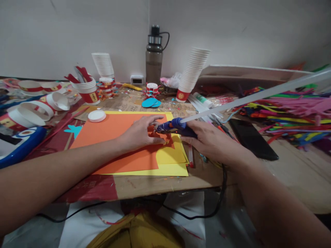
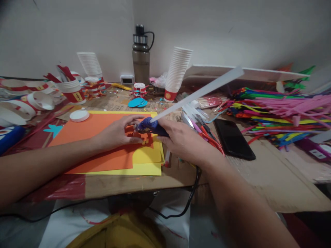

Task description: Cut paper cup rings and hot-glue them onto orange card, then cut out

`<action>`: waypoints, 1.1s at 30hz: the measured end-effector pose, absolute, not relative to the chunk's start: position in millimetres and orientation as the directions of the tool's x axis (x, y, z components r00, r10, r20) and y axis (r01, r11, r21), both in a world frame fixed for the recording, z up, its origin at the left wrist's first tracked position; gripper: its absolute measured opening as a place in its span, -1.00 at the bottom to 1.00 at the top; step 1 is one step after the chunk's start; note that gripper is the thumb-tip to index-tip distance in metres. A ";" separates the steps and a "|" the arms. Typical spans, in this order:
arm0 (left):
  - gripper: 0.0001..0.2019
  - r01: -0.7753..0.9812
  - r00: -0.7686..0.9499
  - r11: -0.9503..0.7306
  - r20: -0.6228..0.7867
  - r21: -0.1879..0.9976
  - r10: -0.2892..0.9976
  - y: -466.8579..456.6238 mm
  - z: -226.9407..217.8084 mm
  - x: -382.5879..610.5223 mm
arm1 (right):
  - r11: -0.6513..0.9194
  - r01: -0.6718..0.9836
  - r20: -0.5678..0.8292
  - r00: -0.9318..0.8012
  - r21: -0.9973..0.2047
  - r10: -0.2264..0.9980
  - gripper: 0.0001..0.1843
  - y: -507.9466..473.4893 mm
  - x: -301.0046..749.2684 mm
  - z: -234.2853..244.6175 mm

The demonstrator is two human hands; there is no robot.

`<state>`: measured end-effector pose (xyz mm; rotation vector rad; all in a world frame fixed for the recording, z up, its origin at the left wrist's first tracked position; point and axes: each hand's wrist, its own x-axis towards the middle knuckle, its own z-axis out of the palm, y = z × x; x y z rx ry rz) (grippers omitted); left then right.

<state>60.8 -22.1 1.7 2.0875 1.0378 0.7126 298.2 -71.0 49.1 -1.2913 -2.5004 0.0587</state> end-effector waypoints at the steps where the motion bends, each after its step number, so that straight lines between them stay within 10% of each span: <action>1: -0.21 0.461 0.528 -0.445 0.166 0.767 0.833 -22.3 2.2 60.7 | 0.586 0.791 0.271 -0.533 -0.176 0.801 -0.84 -71.4 299.2 49.3; 33: -0.19 0.494 0.534 -0.459 0.159 0.738 0.830 -22.3 6.6 60.8 | 0.543 0.831 0.302 -0.491 -0.118 0.817 -0.90 -79.3 303.9 53.2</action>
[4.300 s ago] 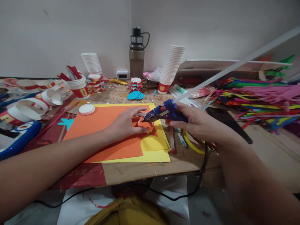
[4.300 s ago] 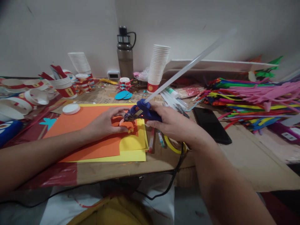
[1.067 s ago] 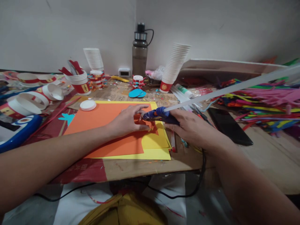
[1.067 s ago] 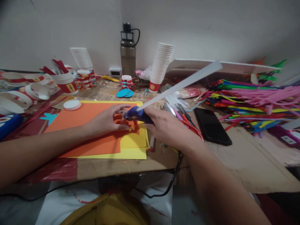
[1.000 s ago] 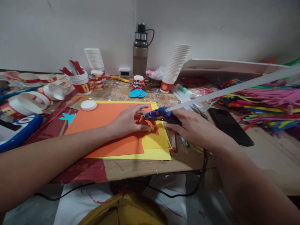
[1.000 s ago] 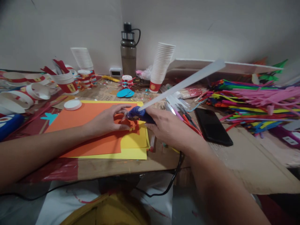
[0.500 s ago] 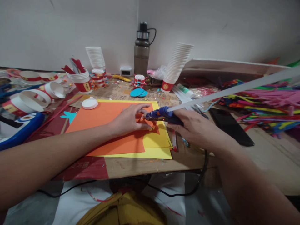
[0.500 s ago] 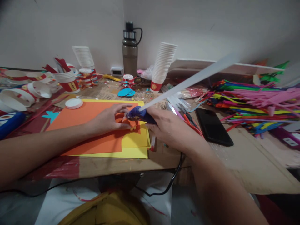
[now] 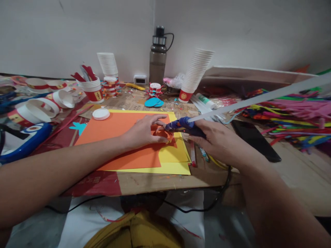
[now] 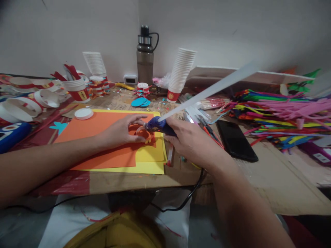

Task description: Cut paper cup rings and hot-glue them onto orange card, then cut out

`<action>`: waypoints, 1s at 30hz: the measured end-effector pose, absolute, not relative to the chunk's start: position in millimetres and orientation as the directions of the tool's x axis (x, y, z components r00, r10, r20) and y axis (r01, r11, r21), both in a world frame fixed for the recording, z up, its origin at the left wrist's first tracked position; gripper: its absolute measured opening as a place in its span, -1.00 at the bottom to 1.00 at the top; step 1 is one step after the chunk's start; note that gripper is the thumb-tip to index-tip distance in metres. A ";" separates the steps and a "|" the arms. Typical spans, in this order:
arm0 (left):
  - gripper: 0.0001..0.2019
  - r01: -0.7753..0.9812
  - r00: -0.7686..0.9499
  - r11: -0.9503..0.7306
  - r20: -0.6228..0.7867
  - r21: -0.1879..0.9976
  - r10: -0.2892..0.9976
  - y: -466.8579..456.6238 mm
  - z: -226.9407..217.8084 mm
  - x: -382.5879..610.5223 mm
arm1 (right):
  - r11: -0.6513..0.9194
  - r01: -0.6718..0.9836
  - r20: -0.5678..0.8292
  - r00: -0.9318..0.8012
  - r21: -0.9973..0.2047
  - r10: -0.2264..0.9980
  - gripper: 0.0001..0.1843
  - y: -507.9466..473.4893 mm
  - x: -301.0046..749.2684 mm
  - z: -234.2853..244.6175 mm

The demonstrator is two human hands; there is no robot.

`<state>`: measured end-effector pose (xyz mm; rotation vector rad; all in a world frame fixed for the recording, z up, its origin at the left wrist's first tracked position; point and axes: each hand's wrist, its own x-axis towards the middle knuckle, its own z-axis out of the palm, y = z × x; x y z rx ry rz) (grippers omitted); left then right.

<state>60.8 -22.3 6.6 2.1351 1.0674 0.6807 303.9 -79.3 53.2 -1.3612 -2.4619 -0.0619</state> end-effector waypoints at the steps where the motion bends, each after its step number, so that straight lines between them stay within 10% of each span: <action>1: -0.19 0.492 0.535 -0.459 0.160 0.740 0.830 -22.4 6.4 60.9 | 0.545 0.830 0.306 -0.492 -0.118 0.815 -0.89 -79.3 303.2 52.6; 30: -0.21 0.393 0.534 -0.440 0.189 0.807 0.824 -20.6 -0.8 60.5 | 0.581 0.756 0.268 -0.518 -0.301 0.812 -0.62 -69.0 296.9 46.4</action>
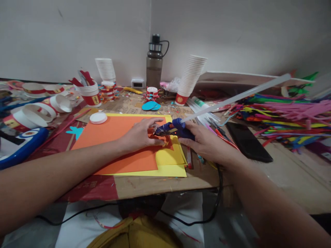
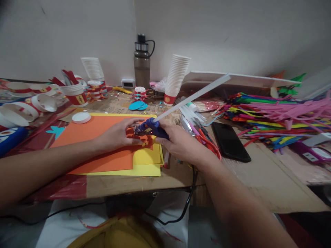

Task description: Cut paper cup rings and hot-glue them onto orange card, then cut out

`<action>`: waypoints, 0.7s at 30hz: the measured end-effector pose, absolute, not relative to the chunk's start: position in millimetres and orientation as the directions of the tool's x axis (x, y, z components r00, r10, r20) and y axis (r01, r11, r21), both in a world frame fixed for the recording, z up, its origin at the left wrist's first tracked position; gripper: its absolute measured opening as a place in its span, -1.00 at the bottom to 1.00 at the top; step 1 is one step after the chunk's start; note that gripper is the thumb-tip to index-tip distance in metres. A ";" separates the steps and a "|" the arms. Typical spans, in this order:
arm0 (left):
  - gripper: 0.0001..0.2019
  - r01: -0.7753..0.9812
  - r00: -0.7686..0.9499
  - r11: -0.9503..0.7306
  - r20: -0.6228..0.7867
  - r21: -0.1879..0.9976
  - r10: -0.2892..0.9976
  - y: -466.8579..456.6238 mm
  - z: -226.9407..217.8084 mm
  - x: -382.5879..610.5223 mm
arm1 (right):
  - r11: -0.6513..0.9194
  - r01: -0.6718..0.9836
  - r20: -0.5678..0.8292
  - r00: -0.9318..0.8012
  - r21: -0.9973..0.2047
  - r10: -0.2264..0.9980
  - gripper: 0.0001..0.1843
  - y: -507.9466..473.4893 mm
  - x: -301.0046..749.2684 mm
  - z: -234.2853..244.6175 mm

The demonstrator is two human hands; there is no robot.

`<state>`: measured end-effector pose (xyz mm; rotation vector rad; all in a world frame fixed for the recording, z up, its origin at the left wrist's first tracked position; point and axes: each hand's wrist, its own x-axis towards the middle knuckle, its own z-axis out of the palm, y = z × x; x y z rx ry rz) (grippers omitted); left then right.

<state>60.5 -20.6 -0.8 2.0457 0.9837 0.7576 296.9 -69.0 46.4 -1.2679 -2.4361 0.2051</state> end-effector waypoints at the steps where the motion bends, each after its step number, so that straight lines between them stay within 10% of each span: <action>1: -0.20 0.403 0.532 -0.440 0.186 0.803 0.826 -20.8 -0.3 60.5 | 0.577 0.765 0.272 -0.512 -0.287 0.815 -0.64 -69.9 296.9 46.6; 21: -0.22 0.498 0.523 -0.459 0.168 0.736 0.836 -21.9 4.7 61.9 | 0.565 0.824 0.309 -0.527 -0.042 0.792 -0.91 -85.9 294.3 57.3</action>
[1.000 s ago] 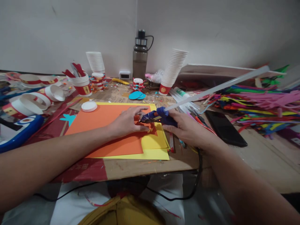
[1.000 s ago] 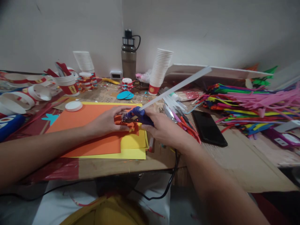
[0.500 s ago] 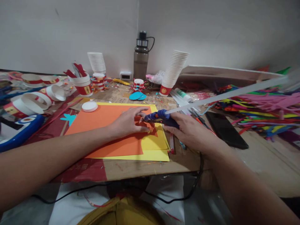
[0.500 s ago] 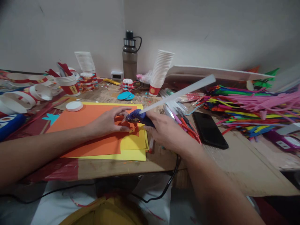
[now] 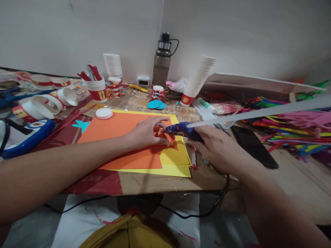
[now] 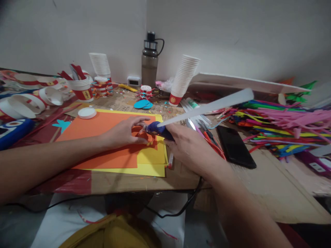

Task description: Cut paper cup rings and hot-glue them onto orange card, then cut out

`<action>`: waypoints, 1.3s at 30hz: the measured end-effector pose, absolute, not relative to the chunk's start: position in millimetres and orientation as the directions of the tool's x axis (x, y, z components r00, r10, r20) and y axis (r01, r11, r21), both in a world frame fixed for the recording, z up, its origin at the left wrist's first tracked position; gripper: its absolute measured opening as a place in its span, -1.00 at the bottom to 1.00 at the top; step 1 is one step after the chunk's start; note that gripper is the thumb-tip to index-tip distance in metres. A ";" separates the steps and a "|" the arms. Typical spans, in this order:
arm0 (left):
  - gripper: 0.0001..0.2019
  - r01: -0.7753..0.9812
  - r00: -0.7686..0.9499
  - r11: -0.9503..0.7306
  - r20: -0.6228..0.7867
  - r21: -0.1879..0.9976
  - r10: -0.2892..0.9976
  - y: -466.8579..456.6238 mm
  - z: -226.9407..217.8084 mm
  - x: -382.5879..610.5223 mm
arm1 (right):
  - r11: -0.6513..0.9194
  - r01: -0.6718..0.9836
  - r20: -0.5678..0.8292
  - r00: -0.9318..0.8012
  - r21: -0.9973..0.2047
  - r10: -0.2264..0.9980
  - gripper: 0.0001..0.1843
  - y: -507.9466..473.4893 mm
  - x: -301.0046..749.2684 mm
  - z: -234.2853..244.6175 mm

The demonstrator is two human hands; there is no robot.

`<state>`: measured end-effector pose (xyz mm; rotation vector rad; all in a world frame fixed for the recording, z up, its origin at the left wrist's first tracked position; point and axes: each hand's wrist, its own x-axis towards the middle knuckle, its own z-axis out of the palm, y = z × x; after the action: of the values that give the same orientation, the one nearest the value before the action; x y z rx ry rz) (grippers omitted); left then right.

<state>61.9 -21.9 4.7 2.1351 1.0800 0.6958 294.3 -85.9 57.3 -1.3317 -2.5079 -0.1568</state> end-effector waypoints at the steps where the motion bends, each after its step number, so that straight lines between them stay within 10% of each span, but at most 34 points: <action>1: -0.22 0.500 0.523 -0.459 0.166 0.735 0.836 -21.9 4.7 62.0 | 0.570 0.821 0.308 -0.531 -0.044 0.789 -0.91 -85.4 293.4 57.0; 39: -0.22 0.552 0.530 -0.473 0.149 0.687 0.835 -23.9 11.3 62.7 | 0.554 0.828 0.292 -0.511 -0.086 0.809 -0.83 -91.6 281.3 64.2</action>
<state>62.7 -23.9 11.3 2.1931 1.1199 0.6402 281.3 -91.6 64.2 -1.3533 -2.4945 -0.0930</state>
